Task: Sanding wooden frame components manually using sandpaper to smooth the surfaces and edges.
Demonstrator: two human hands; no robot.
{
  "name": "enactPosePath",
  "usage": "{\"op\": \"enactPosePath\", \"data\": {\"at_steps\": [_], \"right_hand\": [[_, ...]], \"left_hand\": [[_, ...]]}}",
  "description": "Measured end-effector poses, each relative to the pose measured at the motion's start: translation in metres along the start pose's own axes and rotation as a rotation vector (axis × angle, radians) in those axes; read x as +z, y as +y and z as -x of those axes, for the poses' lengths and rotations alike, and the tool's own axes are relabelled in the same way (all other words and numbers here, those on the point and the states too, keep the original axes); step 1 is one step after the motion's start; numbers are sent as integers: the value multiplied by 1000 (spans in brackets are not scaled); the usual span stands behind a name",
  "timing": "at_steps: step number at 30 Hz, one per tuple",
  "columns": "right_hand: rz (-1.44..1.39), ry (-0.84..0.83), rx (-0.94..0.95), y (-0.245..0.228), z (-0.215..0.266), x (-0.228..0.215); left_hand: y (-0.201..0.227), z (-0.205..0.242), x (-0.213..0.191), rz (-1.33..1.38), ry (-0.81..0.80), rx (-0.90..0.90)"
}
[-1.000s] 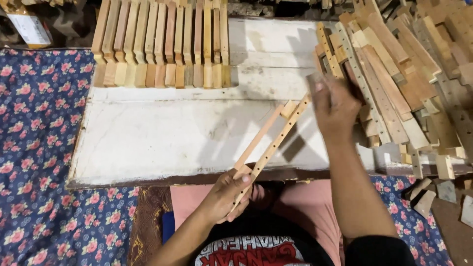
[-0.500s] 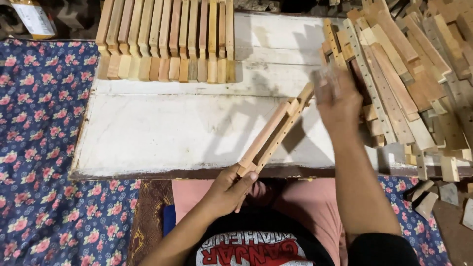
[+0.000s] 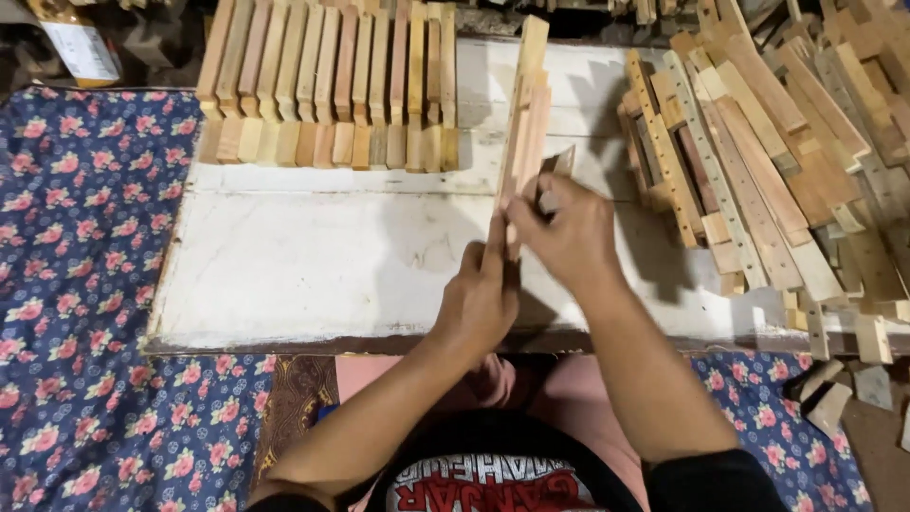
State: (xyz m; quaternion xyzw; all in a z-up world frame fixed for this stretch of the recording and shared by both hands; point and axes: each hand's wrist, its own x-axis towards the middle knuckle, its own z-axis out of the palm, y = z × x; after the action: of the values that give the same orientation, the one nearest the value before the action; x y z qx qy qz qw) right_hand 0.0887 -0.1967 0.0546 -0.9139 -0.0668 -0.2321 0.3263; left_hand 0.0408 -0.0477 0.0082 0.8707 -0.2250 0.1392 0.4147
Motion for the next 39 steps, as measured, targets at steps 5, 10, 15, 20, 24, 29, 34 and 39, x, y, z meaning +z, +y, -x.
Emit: {"op": "enactPosePath", "data": {"at_steps": [5, 10, 15, 20, 24, 29, 34, 39], "right_hand": [[39, -27, -22, 66, -98, 42], [40, -91, 143, 111, -170, 105], [101, -238, 169, 100, -189, 136], [53, -185, 110, 86, -194, 155], [26, -164, 58, 87, -195, 162], [-9, -142, 42, 84, -198, 164], [11, -154, 49, 79, -189, 154], [248, -73, -89, 83, -166, 102]], "left_hand": [[-27, -65, -22, -167, -65, -9], [-56, -98, -32, -381, -256, -175], [-84, -99, -13, -499, -448, -255], [-85, -103, -15, -494, -454, -243], [-79, -104, -22, -458, -491, -284], [-81, -104, -20, -445, -487, -286], [-81, -103, -20, -454, -499, -292], [-86, -98, -16, -467, -469, -262]]}}
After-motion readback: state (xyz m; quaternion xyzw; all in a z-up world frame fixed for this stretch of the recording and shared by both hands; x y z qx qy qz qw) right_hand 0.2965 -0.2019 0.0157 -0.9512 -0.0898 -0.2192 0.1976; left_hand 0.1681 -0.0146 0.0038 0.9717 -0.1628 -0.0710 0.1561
